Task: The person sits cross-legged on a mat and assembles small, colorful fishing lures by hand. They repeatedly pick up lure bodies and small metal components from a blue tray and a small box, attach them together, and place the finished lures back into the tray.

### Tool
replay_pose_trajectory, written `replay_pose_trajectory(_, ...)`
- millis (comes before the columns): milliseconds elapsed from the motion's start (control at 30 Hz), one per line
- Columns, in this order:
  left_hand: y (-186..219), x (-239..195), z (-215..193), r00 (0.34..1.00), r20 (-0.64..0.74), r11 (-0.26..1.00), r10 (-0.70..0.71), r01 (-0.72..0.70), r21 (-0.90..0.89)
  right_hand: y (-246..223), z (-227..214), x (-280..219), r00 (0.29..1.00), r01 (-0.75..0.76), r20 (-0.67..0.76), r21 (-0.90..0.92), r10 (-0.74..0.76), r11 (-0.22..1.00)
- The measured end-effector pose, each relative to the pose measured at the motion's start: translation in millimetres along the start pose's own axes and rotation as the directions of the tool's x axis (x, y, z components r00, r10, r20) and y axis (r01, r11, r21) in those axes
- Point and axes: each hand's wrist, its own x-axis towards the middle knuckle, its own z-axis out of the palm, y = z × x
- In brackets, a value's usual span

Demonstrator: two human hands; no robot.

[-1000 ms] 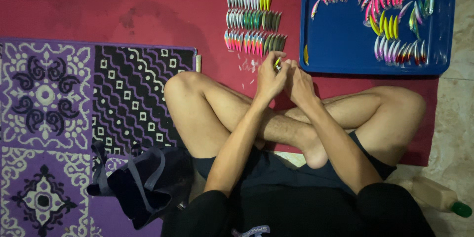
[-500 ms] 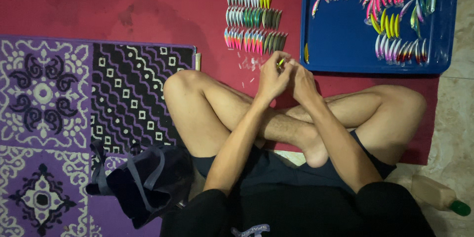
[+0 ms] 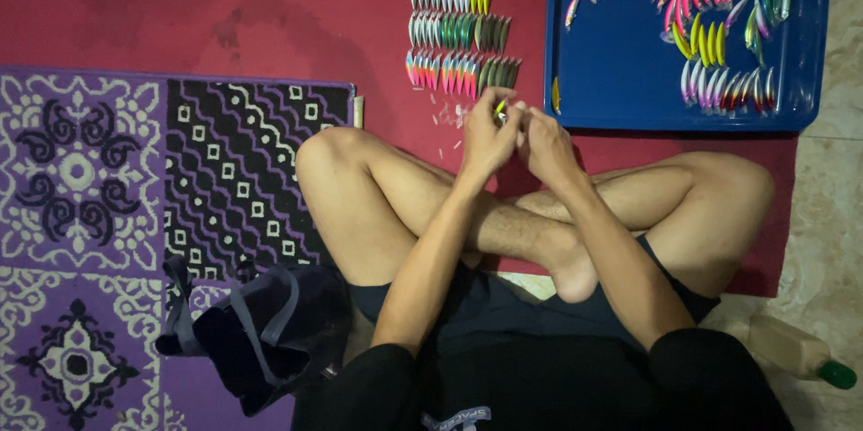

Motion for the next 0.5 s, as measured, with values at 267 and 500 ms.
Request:
replay_pose_trajectory(267,-18,14,-1,0.999,-0.031,0.999,-0.031,0.030,-0.033,22,5,3,0.991,-0.136,0.015,0.222,0.136,0.966)
replay_pose_trajectory(500,-42,19,6,0.997,-0.004,0.996,-0.071,0.071,0.061,53,25,7,0.919,-0.348,0.142,0.729,0.367,0.589)
